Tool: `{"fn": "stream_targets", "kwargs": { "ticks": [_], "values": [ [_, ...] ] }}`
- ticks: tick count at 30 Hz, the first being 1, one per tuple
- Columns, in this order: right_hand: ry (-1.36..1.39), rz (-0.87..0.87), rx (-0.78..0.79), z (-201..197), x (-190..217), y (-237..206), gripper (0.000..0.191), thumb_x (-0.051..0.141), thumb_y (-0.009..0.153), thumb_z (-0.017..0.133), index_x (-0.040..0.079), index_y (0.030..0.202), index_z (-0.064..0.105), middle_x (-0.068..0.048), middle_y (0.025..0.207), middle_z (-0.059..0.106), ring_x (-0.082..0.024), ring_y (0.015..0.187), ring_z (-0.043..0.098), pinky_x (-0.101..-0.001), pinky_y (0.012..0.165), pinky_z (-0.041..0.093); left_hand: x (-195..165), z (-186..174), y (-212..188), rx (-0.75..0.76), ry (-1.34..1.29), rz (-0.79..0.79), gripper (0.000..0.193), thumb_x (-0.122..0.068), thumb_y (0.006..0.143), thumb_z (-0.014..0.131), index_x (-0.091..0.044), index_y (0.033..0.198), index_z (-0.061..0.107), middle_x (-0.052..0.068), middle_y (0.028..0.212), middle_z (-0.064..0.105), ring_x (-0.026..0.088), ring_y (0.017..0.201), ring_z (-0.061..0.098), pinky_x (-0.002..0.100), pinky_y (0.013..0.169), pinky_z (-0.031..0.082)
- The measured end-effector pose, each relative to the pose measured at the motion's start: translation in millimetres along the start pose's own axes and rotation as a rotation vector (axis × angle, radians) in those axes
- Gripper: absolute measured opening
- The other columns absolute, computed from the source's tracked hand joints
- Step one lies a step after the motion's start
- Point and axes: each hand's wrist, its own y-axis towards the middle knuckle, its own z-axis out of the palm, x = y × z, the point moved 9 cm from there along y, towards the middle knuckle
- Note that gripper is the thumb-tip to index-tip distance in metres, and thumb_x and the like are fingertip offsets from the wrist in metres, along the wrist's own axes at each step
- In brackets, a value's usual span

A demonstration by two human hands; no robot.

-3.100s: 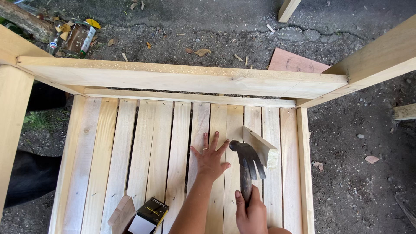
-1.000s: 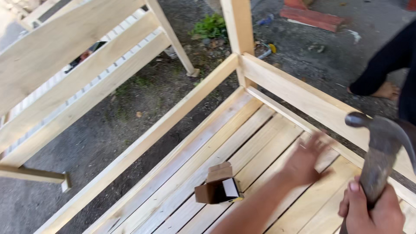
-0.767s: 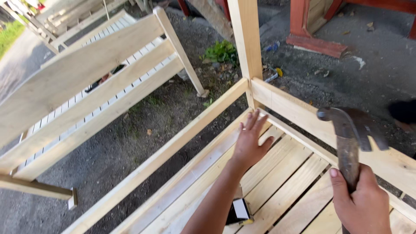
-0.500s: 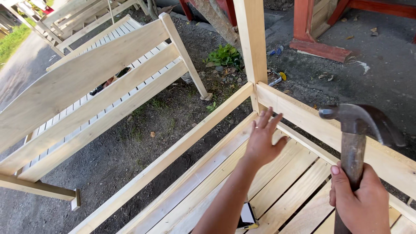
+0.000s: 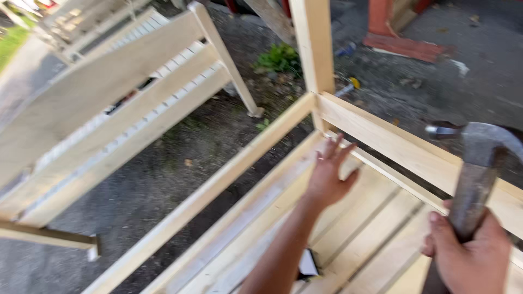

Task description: The person sits on a slatted wooden frame under construction and hammers nails into the wooden slats using a claw hammer, holding a small wood block as a helper piece. They reposition the block and hammer along different slats, driving nails to fasten the slats to the frame.

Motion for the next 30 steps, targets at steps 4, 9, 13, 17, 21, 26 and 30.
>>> {"fn": "stream_targets", "kwargs": {
  "ticks": [4, 9, 13, 17, 21, 26, 30],
  "values": [
    [0.077, 0.183, -0.131, -49.2, -2.5, -42.4, 0.028, -0.003, 0.092, 0.066, -0.003, 0.119, 0.055, -0.007, 0.071, 0.058, -0.013, 0.051, 0.056, -0.0318, 0.046, 0.050, 17.0, 28.0, -21.5, -0.029, -0.104, 0.050, 0.056, -0.019, 0.092, 0.074, -0.011, 0.145, 0.055, 0.018, 0.163, 0.039, 0.041, 0.156, 0.025, 0.065, 0.120, 0.021],
    [-0.027, 0.327, -0.337, -143.8, -17.7, -98.5, 0.022, -0.004, 0.092, 0.065, -0.005, 0.113, 0.057, -0.009, 0.072, 0.059, -0.014, 0.050, 0.055, -0.0325, 0.045, 0.047, -11.6, 148.1, -85.7, 0.404, -0.130, 0.094, 0.055, -0.015, 0.088, 0.070, -0.015, 0.141, 0.056, 0.017, 0.163, 0.034, 0.042, 0.152, 0.025, 0.066, 0.115, 0.023],
    [-0.079, 0.454, -0.460, -204.2, -46.5, -144.7, 0.022, -0.005, 0.093, 0.063, -0.005, 0.114, 0.057, -0.009, 0.073, 0.058, -0.014, 0.052, 0.054, -0.0340, 0.046, 0.047, -80.8, 254.4, -187.4, 0.778, -0.142, 0.241, 0.054, -0.019, 0.087, 0.070, -0.020, 0.140, 0.057, 0.010, 0.164, 0.036, 0.034, 0.153, 0.029, 0.061, 0.120, 0.024],
    [-0.090, 0.496, -0.507, -239.9, -88.8, -176.3, 0.021, -0.008, 0.094, 0.063, -0.006, 0.113, 0.055, -0.012, 0.074, 0.058, -0.018, 0.051, 0.055, -0.0378, 0.044, 0.045, -105.5, 314.8, -298.6, 1.221, 0.109, -0.097, 0.130, -0.055, 0.073, 0.088, -0.015, 0.167, 0.007, 0.019, 0.169, 0.017, 0.045, 0.151, 0.023, 0.064, 0.112, 0.037],
    [-0.067, 0.573, -0.395, -189.5, -159.5, -155.5, 0.025, -0.004, 0.096, 0.063, -0.004, 0.119, 0.054, -0.011, 0.072, 0.056, -0.018, 0.050, 0.053, -0.0377, 0.043, 0.044, -122.3, 303.1, -297.9, 1.125, 0.145, -0.200, 0.131, -0.050, 0.060, 0.094, -0.011, 0.161, 0.019, 0.016, 0.162, 0.029, 0.043, 0.146, 0.032, 0.065, 0.107, 0.040],
    [-0.185, 0.807, 0.006, -13.4, -253.9, -144.9, 0.030, 0.000, 0.099, 0.063, -0.001, 0.126, 0.051, -0.009, 0.070, 0.054, -0.017, 0.048, 0.050, -0.0375, 0.042, 0.044, -60.0, 262.1, -239.7, 1.071, 0.105, -0.391, 0.098, -0.049, 0.066, 0.085, -0.008, 0.145, 0.043, 0.019, 0.145, 0.050, 0.042, 0.131, 0.050, 0.061, 0.100, 0.047],
    [-0.153, 0.673, 0.011, -16.5, -244.4, -104.3, 0.034, 0.004, 0.101, 0.064, 0.001, 0.132, 0.050, -0.008, 0.068, 0.052, -0.017, 0.046, 0.047, -0.0374, 0.041, 0.044, -80.8, 244.3, -197.6, 0.956, 0.039, -0.449, 0.076, -0.047, 0.072, 0.077, -0.005, 0.133, 0.061, 0.021, 0.131, 0.067, 0.042, 0.119, 0.064, 0.058, 0.095, 0.052]
  ]
}}
